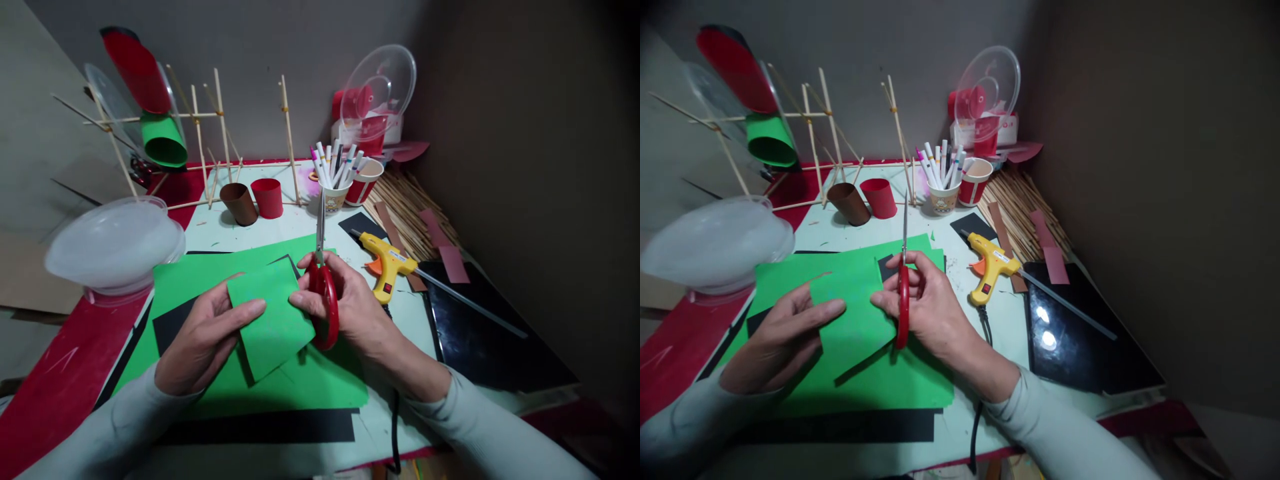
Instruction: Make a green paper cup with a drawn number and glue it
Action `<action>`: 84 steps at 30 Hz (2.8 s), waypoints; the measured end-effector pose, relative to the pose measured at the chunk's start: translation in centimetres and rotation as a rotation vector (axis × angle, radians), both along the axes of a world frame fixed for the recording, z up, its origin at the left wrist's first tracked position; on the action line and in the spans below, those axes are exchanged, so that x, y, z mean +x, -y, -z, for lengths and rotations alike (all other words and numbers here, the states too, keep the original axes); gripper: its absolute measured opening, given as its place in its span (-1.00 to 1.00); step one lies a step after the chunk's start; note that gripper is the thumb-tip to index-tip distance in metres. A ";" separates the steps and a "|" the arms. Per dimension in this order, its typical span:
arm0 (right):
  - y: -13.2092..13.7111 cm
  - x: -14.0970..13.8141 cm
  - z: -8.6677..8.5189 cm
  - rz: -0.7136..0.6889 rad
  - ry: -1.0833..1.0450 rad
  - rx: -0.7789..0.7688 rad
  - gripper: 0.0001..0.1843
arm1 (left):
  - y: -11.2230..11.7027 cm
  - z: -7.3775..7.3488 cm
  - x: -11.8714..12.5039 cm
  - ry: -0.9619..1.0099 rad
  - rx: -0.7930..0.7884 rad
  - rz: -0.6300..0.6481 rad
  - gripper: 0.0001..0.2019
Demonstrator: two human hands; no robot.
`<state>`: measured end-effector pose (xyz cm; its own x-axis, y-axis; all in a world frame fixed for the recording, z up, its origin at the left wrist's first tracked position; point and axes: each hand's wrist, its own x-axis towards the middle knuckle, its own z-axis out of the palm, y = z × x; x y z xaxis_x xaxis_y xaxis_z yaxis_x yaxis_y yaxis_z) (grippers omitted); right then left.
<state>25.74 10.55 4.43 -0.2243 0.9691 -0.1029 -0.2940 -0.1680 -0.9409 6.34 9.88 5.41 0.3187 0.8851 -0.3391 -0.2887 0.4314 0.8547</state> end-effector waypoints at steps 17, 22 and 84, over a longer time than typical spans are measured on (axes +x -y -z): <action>-0.8 1.4 -0.2 -0.001 0.250 0.059 -0.53 | -1.0 -0.4 -0.3 -0.064 0.037 -0.139 -0.61; -0.9 2.4 0.4 0.002 0.951 0.413 -0.68 | -1.8 -0.6 -1.0 -0.018 0.079 -0.255 -0.66; -1.7 0.4 0.9 -0.107 0.280 0.102 -0.65 | -1.4 0.2 -1.0 -0.217 0.311 -0.012 -0.49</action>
<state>26.13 12.23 3.54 -0.3025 0.9499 -0.0785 -0.0068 -0.0846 -0.9964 5.30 11.31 5.19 0.2584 0.9595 -0.1125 -0.0900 0.1398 0.9861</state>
